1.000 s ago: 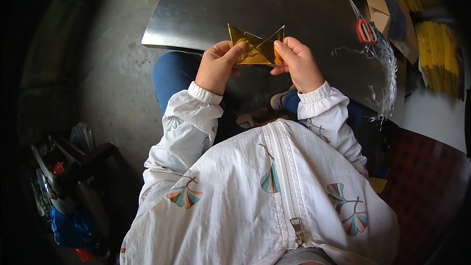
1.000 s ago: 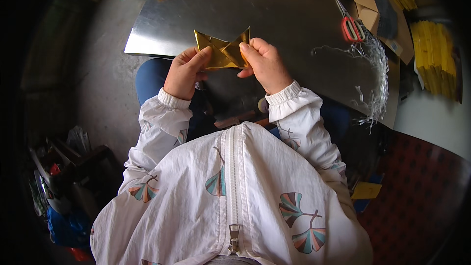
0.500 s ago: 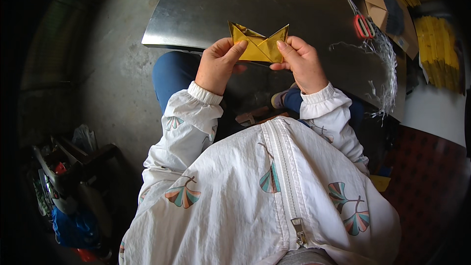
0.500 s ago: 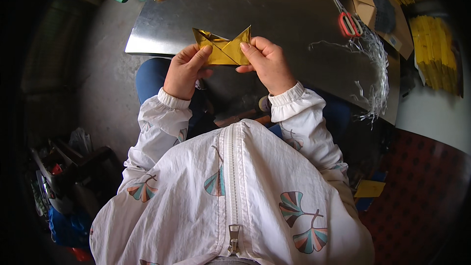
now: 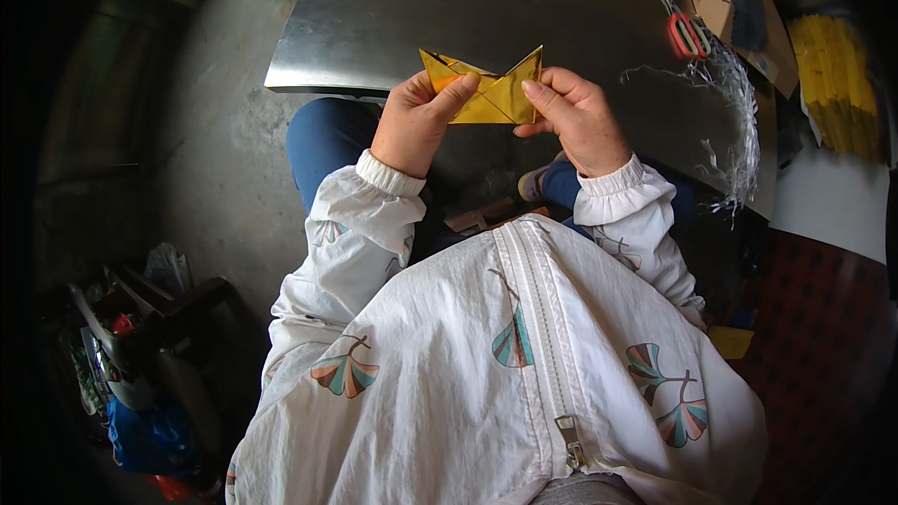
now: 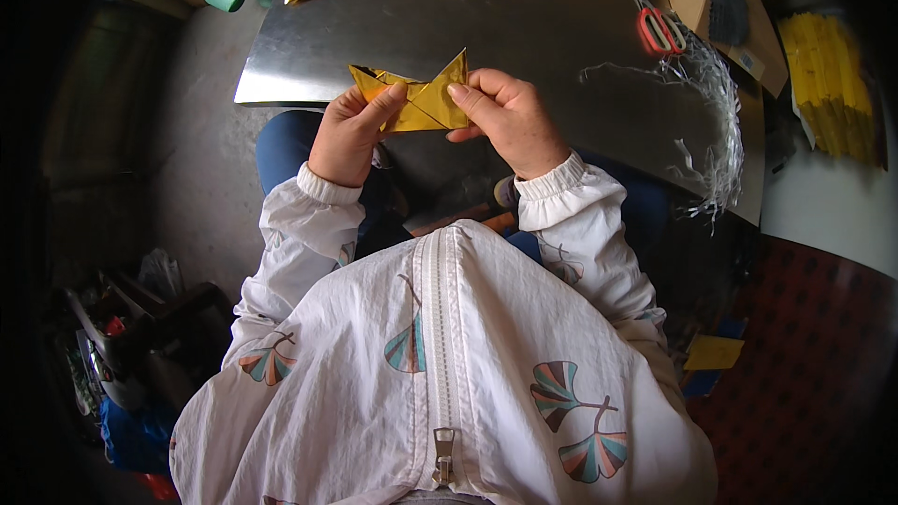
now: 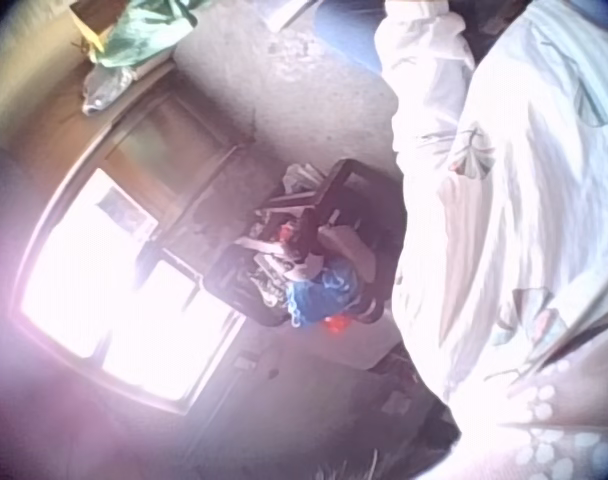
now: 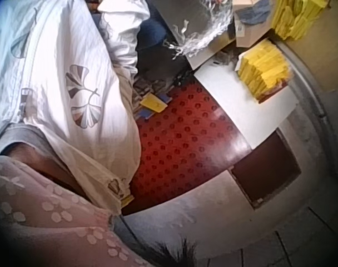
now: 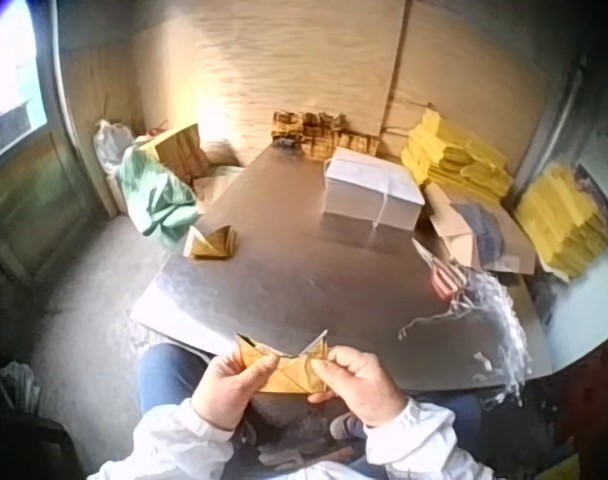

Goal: The person folds a gold-colored sheet of paper into a triangular shape by hand on a metal table. They repeatedly crease and adjust the folds to form a compact origami-like object.

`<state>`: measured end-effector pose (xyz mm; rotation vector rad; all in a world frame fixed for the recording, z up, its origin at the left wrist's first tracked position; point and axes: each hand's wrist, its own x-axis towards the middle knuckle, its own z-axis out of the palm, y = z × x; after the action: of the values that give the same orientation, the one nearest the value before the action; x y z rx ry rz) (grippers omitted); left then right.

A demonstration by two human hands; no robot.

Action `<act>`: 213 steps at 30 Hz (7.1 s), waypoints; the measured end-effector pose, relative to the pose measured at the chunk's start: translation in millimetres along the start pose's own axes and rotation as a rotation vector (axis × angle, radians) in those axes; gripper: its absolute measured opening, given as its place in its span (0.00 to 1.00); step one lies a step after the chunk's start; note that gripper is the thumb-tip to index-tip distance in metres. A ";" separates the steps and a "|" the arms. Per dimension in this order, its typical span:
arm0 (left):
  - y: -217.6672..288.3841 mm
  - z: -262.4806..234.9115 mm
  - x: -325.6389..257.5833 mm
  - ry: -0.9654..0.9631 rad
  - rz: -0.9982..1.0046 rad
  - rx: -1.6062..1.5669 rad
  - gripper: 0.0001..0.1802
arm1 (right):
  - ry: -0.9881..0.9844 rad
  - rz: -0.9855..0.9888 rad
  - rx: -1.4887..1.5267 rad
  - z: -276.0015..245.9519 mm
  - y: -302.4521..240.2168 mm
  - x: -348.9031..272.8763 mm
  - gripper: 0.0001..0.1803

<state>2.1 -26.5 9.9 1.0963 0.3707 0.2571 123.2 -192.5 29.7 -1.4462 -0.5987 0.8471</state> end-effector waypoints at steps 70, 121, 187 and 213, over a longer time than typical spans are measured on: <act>16.0 -1.7 6.5 -0.348 -0.273 0.024 0.35 | 0.112 -0.374 -0.362 -1.8 -3.5 -21.4 0.13; 4.2 4.2 -5.4 -0.687 -0.637 -0.475 0.32 | -0.045 -0.096 0.123 0.9 -30.4 -2.2 0.09; 2.5 3.0 -7.7 -0.349 -0.181 -0.225 0.38 | 0.089 -0.036 0.180 -6.5 -3.6 -0.9 0.08; 20.3 -16.0 26.0 0.359 0.861 1.535 0.18 | -0.197 0.098 0.220 42.6 -23.1 56.8 0.35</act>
<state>18.6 5.3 17.3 2.7295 0.3715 1.0366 126.0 -120.0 47.6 -1.2086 -0.5655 1.1064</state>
